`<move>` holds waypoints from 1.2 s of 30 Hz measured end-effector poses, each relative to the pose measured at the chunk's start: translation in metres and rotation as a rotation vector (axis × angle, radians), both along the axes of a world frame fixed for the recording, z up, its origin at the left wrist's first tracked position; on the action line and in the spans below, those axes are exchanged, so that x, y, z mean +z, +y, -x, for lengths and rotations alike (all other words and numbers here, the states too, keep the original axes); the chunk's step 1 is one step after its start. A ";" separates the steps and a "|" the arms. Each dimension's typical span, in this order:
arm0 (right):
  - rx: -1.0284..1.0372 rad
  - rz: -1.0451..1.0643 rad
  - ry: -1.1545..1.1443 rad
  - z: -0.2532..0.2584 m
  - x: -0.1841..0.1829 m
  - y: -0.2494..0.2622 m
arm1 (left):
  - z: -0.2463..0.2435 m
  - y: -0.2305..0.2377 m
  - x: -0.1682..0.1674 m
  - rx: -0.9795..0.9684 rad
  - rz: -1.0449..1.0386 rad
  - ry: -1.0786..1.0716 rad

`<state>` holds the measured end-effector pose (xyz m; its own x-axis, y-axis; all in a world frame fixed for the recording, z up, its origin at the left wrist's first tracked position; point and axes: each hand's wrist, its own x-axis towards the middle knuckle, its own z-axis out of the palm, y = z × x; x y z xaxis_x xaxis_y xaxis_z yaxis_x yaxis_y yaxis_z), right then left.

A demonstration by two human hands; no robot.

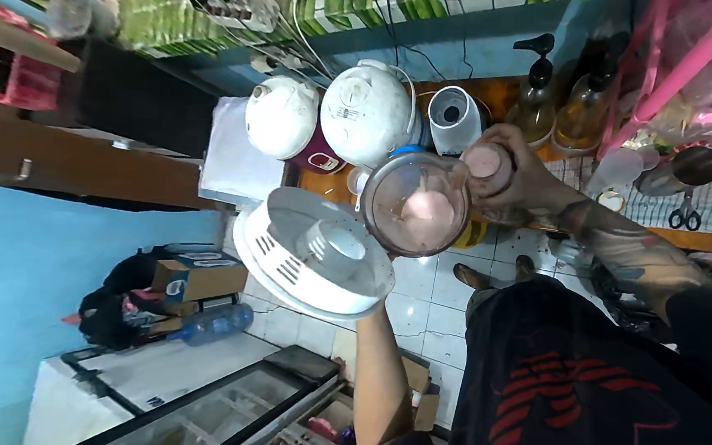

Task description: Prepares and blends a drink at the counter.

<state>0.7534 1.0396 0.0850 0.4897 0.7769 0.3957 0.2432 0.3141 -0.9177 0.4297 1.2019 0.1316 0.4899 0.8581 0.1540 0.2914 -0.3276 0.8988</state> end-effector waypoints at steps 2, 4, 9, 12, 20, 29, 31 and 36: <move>-0.042 0.007 -0.069 -0.013 -0.002 -0.006 | -0.017 -0.006 -0.010 0.040 0.046 -0.196; -0.079 0.045 -0.099 -0.028 -0.003 -0.013 | -0.035 -0.016 -0.005 0.065 0.095 -0.307; -0.177 0.173 -0.121 -0.059 -0.018 -0.029 | -0.031 -0.029 -0.017 0.156 0.088 -0.392; -0.213 0.152 -0.122 -0.077 -0.045 -0.031 | -0.023 -0.037 -0.016 0.236 0.079 -0.337; -0.265 0.297 -0.117 -0.101 -0.098 -0.028 | -0.002 -0.048 -0.020 0.311 0.098 -0.382; -0.135 0.539 -0.138 -0.109 -0.122 -0.015 | 0.007 -0.056 -0.019 0.368 0.094 -0.390; -0.101 0.564 -0.142 -0.112 -0.129 -0.013 | 0.008 -0.057 -0.019 0.388 0.097 -0.388; -0.084 0.636 -0.174 -0.115 -0.139 -0.011 | 0.010 -0.057 -0.018 0.339 0.075 -0.446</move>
